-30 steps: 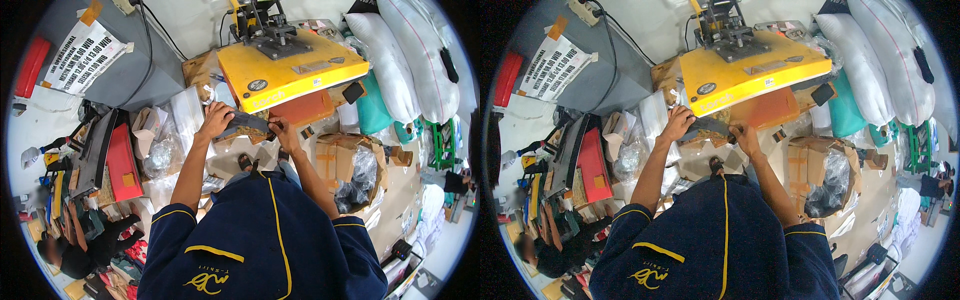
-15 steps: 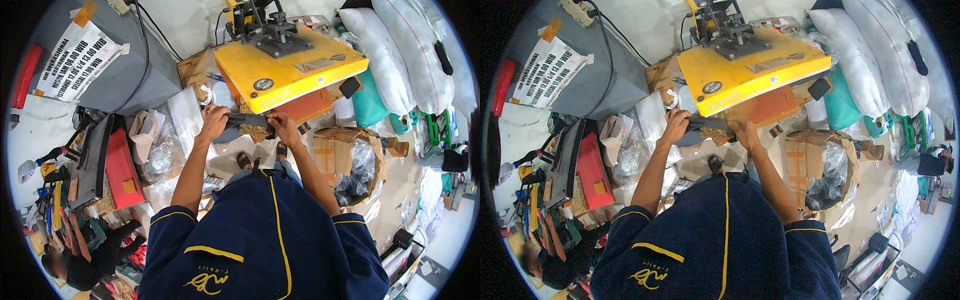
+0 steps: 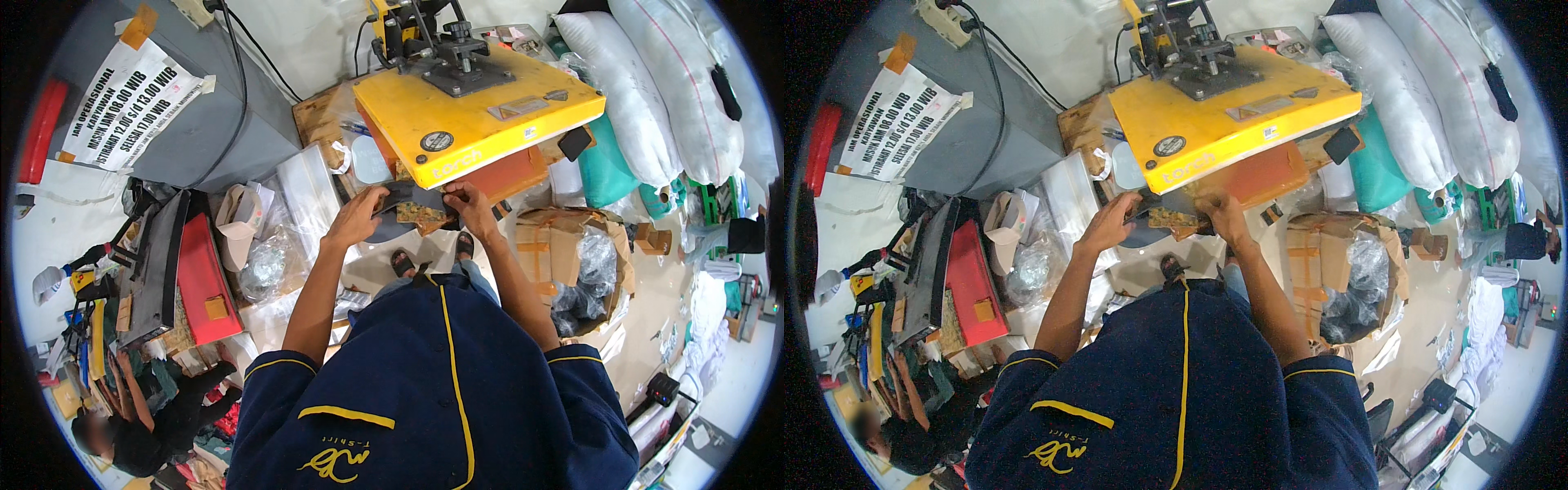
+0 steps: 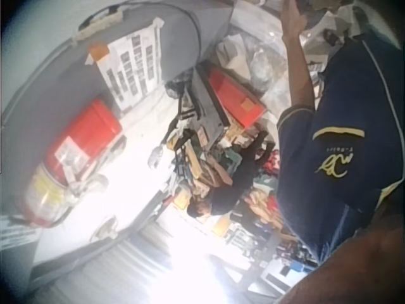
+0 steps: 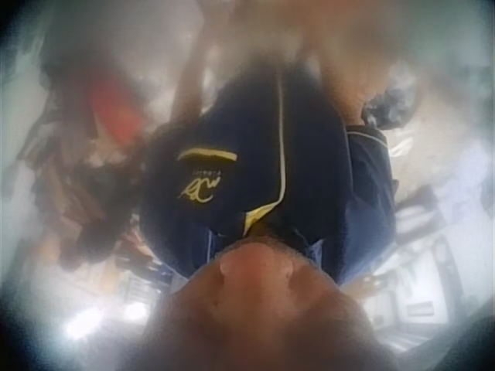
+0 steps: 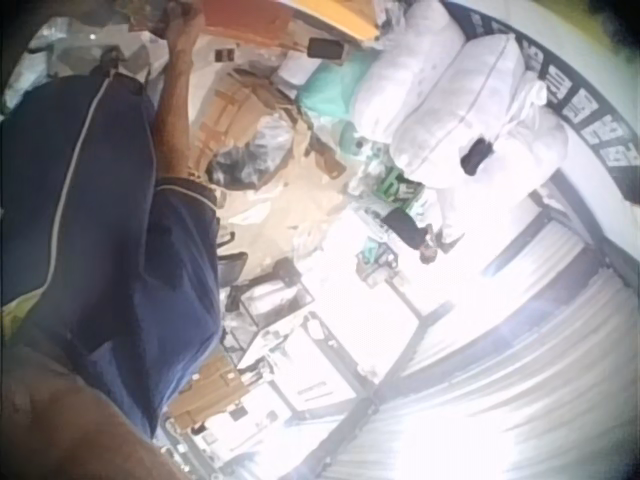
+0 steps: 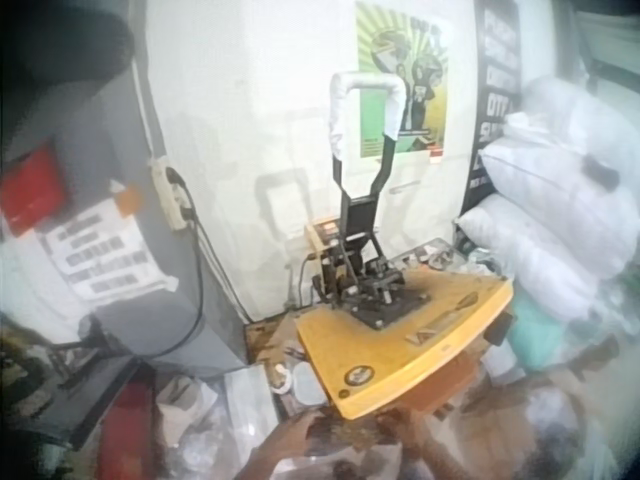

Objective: The person prepares a cap on a heat press, positions a small transfer on the front of the cap, and closes the press for several seconds. They then open the press, remove the cap, and repeat the process for another cap, using a small plastic sheet to assist in the alignment and application of the transfers.

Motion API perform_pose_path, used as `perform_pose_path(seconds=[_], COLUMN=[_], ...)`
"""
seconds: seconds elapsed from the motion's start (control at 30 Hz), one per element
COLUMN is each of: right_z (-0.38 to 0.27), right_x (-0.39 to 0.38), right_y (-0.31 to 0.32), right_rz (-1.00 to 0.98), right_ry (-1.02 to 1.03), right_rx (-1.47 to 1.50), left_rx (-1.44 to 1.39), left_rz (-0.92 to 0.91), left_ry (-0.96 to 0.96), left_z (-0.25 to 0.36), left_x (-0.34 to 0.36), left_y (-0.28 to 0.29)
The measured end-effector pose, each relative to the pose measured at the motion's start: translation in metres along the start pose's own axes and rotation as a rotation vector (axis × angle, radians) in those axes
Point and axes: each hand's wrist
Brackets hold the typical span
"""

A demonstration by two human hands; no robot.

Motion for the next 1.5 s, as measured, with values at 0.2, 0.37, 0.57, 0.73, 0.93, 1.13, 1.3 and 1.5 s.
perform_pose_path(seconds=[0.2, 0.37, 0.57, 0.73, 0.93, 1.13, 1.3, 1.5], right_z=[0.005, 0.004, 0.004, 0.005, 0.001, -0.008, -0.011, -0.007], right_x=[-0.001, -0.005, -0.004, -0.003, -0.002, -0.002, -0.004, -0.002], right_y=[-0.001, 0.0, 0.006, 0.007, -0.002, -0.011, -0.005, -0.008], right_rz=[0.037, 0.061, 0.086, 0.102, 0.095, 0.061, 0.045, 0.064], right_ry=[0.025, -0.029, 0.015, -0.031, -0.036, -0.071, -0.003, -0.023], right_rx=[0.019, 0.054, 0.068, 0.135, 0.133, 0.052, -0.115, -0.015], left_rx=[0.175, 0.236, 0.372, 0.254, 0.006, 0.052, 0.084, 0.004], left_rz=[0.29, 0.384, 0.463, 0.444, 0.325, 0.415, 0.408, 0.315], left_ry=[-0.022, 0.043, 0.108, 0.177, 0.222, 0.174, 0.133, 0.09], left_z=[0.002, 0.016, 0.022, 0.033, 0.038, 0.012, 0.021, 0.043], left_x=[-0.016, -0.031, -0.032, -0.036, -0.041, -0.042, -0.036, -0.017], left_y=[-0.033, -0.045, -0.064, -0.064, -0.065, -0.112, -0.091, -0.052])
Point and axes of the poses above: each hand's wrist, its own x-axis towards the middle knuckle, its own y-axis out of the back of the hand, z = x × y, and after that the axes turned 15 degrees about x, right-handed
